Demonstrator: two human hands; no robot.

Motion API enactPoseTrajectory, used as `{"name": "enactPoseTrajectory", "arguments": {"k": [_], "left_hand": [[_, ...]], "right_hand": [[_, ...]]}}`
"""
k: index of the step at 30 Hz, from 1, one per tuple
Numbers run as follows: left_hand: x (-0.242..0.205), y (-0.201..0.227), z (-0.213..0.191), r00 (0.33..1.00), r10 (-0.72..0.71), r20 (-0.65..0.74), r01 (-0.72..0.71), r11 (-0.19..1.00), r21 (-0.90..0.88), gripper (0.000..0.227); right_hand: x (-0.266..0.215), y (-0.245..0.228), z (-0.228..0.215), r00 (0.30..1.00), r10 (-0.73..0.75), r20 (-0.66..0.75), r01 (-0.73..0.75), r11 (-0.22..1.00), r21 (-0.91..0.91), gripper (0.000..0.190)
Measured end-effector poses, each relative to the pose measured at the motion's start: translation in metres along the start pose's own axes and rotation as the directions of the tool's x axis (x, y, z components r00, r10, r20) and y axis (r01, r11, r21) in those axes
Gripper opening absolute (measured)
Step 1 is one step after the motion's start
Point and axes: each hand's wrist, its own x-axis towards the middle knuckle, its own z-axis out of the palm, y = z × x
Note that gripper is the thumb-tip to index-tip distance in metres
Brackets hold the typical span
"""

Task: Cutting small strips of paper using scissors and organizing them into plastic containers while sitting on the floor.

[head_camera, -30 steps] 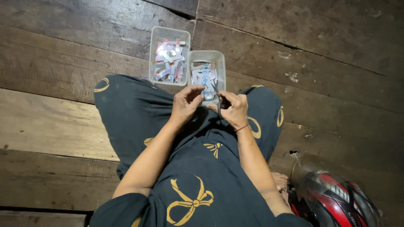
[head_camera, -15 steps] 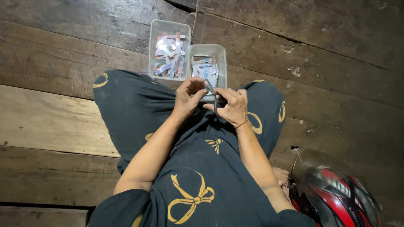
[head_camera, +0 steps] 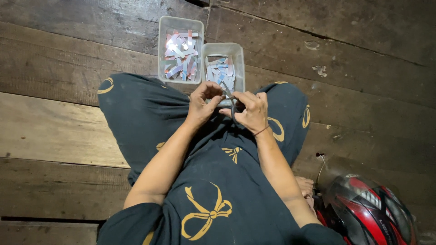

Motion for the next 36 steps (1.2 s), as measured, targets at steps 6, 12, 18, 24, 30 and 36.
{"name": "enactPoseTrajectory", "arguments": {"k": [6,12,18,24,30,36], "left_hand": [[0.000,0.001,0.002,1.000,-0.010,-0.011,0.010,1.000,0.009,0.029],[-0.002,0.004,0.003,1.000,-0.015,-0.013,0.015,0.999,-0.038,0.030],[-0.002,0.001,0.003,0.999,-0.027,-0.028,0.025,0.999,-0.046,0.032],[-0.002,0.003,-0.003,0.999,-0.040,-0.018,0.039,0.998,-0.040,0.033],[0.002,0.010,-0.009,0.996,-0.087,0.015,0.087,0.995,-0.053,0.036],[0.003,0.028,-0.014,0.990,-0.106,0.092,0.103,0.994,0.034,0.038]], "right_hand": [[-0.001,0.003,0.000,1.000,-0.017,0.003,0.017,1.000,0.011,0.050],[-0.004,0.012,0.005,1.000,0.005,-0.005,-0.005,0.998,0.063,0.049],[0.002,0.002,0.001,0.999,0.046,-0.001,-0.045,0.979,0.199,0.036],[0.005,0.013,0.001,0.988,0.141,0.068,-0.155,0.933,0.323,0.031],[0.004,0.007,-0.004,0.985,0.135,0.107,-0.163,0.932,0.324,0.034],[0.005,0.005,-0.006,0.987,0.067,0.143,-0.109,0.943,0.316,0.037]]}}
